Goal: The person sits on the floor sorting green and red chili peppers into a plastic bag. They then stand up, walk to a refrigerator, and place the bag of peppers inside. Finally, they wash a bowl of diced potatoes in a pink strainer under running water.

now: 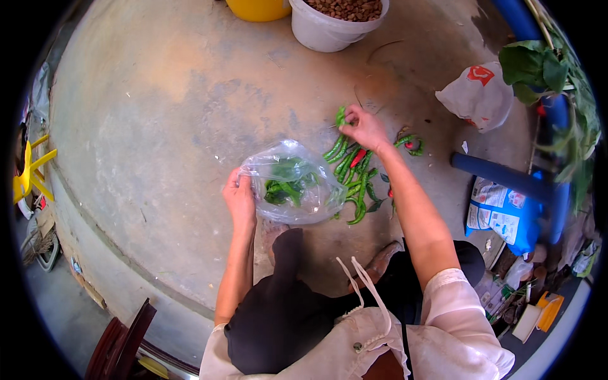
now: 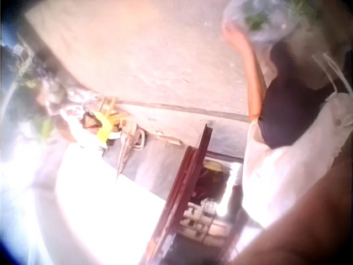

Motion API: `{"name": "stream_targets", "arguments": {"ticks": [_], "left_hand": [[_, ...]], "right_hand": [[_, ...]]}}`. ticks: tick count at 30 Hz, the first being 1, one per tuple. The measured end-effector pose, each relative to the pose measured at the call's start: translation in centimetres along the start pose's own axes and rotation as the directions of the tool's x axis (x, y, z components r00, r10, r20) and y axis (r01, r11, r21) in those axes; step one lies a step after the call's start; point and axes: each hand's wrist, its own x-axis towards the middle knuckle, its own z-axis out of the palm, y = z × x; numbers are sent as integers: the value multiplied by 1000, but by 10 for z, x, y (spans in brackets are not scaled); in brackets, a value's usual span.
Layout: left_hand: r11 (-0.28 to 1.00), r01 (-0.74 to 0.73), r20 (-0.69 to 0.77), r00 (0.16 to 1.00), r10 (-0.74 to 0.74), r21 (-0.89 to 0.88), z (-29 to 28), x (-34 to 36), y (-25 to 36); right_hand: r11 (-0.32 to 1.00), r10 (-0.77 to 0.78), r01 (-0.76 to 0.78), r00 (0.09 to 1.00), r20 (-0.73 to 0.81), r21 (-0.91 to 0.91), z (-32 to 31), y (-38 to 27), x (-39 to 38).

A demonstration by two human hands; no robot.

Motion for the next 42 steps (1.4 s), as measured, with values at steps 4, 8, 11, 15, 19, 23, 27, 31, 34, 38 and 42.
{"name": "stream_targets", "arguments": {"ticks": [4, 8, 11, 15, 19, 23, 27, 31, 34, 38, 42], "left_hand": [[999, -37, 11, 999, 36, 13, 10, -1, 1], [998, -35, 22, 999, 34, 46, 10, -2, 5], [999, -24, 12, 1000, 24, 44, 9, -3, 1], [999, -14, 5, 1000, 14, 51, 7, -2, 1], [999, -24, 19, 1000, 24, 36, 9, -2, 2], [998, -51, 25, 998, 51, 37, 12, 1, -1], [998, -50, 38, 998, 48, 40, 14, 5, 3], [997, -62, 41, 997, 60, 51, 14, -1, 9], [998, -47, 29, 999, 46, 46, 13, -1, 9], [997, -61, 1, 998, 61, 39, 9, 2, 4], [995, -75, 34, 997, 73, 71, 12, 1, 7]], "right_hand": [[728, -255, 392, 917, 308, -563, 24, -4, -36], [569, -301, 470, 883, 360, -675, 45, 0, -44], [500, -371, 518, 852, 369, -694, 49, 14, -37], [576, -414, 541, 839, 353, -612, 33, 17, -25], [955, -134, 164, 982, 135, -248, -4, 12, -17], [963, -91, -20, 915, 394, 269, -19, -47, -36], [957, -238, 106, 818, 523, 269, -10, -93, -61], [929, -165, 246, 945, 284, -276, -8, -13, -36], [570, -352, 503, 864, 361, -649, 20, 30, -62], [416, -316, 582, 813, 489, -699, 24, 23, -92], [328, -268, 629, 777, 569, -705, 22, 42, -92]]}}
